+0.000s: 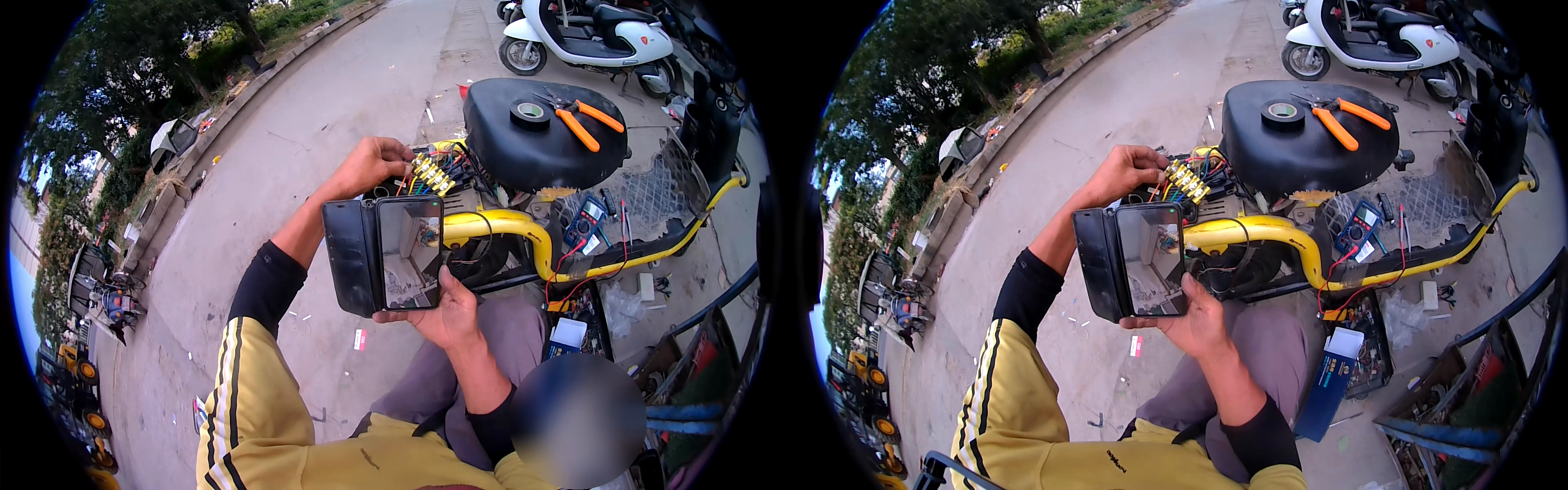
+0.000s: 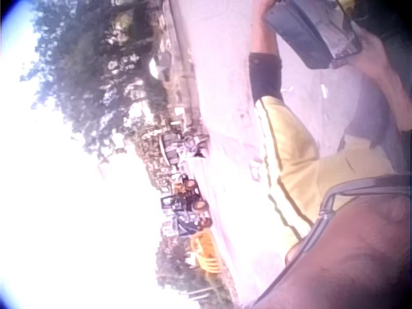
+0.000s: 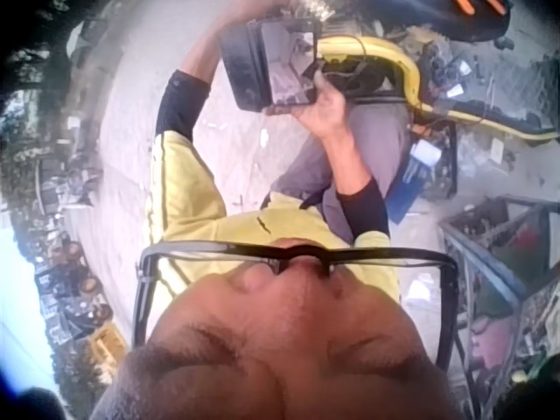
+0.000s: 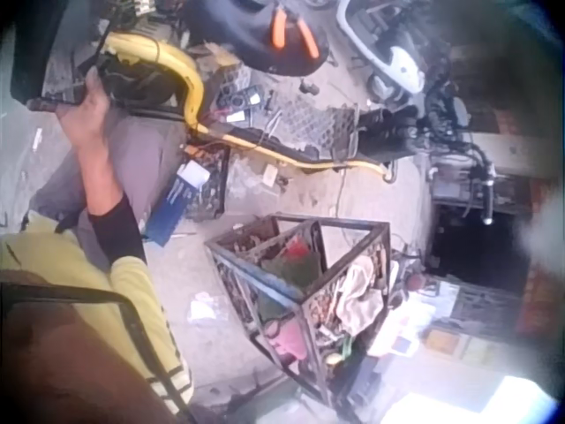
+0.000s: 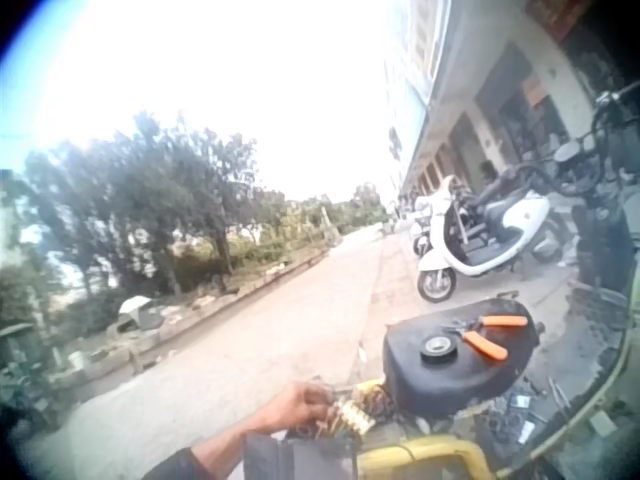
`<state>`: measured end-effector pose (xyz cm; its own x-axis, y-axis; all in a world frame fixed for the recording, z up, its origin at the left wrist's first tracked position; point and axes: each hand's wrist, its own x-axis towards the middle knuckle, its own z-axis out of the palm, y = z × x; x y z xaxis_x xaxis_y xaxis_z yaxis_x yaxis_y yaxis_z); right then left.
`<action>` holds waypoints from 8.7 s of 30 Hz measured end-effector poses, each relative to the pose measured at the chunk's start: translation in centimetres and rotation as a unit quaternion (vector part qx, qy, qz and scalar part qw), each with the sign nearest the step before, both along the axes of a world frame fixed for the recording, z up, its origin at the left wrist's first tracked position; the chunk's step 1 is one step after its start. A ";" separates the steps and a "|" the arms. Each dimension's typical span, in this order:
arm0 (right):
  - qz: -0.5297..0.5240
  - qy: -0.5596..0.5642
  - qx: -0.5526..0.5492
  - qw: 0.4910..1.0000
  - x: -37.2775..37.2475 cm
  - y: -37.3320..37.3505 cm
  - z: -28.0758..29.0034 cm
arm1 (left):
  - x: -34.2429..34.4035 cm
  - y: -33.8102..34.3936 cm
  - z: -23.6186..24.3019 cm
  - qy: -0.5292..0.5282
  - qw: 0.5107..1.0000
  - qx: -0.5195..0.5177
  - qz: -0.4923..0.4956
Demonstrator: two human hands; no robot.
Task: The person sits on the ground and works on the exposed wiring of a yellow electric scooter. They use a smartphone to view a reference image and a multimeter to test electrical connections in the wiring harness.
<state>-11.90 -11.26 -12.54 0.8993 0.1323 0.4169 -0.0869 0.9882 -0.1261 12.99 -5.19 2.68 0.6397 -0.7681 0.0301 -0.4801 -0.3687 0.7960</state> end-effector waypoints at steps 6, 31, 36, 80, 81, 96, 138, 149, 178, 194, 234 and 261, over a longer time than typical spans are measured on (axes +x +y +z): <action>0.002 0.003 0.001 1.000 -0.3 0.0 0.2 | -0.2 0.3 0.1 -0.013 1.000 0.002 0.001; -0.002 0.023 0.008 1.000 -0.5 -0.1 0.5 | -0.3 0.1 -0.2 -0.023 1.000 -0.006 0.009; -0.003 0.034 0.012 0.999 -0.6 0.1 0.4 | -0.3 0.1 -0.6 -0.024 0.999 -0.022 0.015; -0.003 0.047 0.008 0.999 -1.0 -0.2 0.8 | -1.0 -0.2 0.3 -0.008 1.000 -0.010 0.019; -0.001 0.036 0.005 0.999 -0.9 -0.2 0.5 | -0.9 -0.2 0.3 -0.012 1.000 -0.006 0.014; -0.012 0.028 -0.015 0.999 -0.9 -0.4 0.7 | -0.3 -0.1 -0.3 -0.018 1.000 0.003 0.005; 0.006 0.027 0.023 0.999 -0.8 -0.2 0.7 | 0.0 0.0 -0.6 -0.008 1.000 -0.006 0.012; -0.001 0.023 0.002 1.000 -0.7 -0.4 0.4 | -0.3 -0.2 -0.4 -0.006 1.000 -0.005 0.015; 0.009 -0.008 -0.002 1.000 -0.6 -0.4 0.5 | -0.7 -0.3 0.1 -0.012 1.000 -0.002 0.014; 0.008 -0.013 0.001 1.000 -0.6 -0.3 0.0 | -0.8 0.0 -0.3 0.015 1.000 -0.013 0.015; 0.000 0.001 -0.002 1.000 -0.8 -0.3 0.3 | -0.6 0.0 -0.4 0.020 0.999 -0.016 0.022; -0.017 0.024 -0.021 0.999 -0.9 -0.2 0.6 | -0.5 0.1 -0.4 0.005 1.000 -0.021 0.012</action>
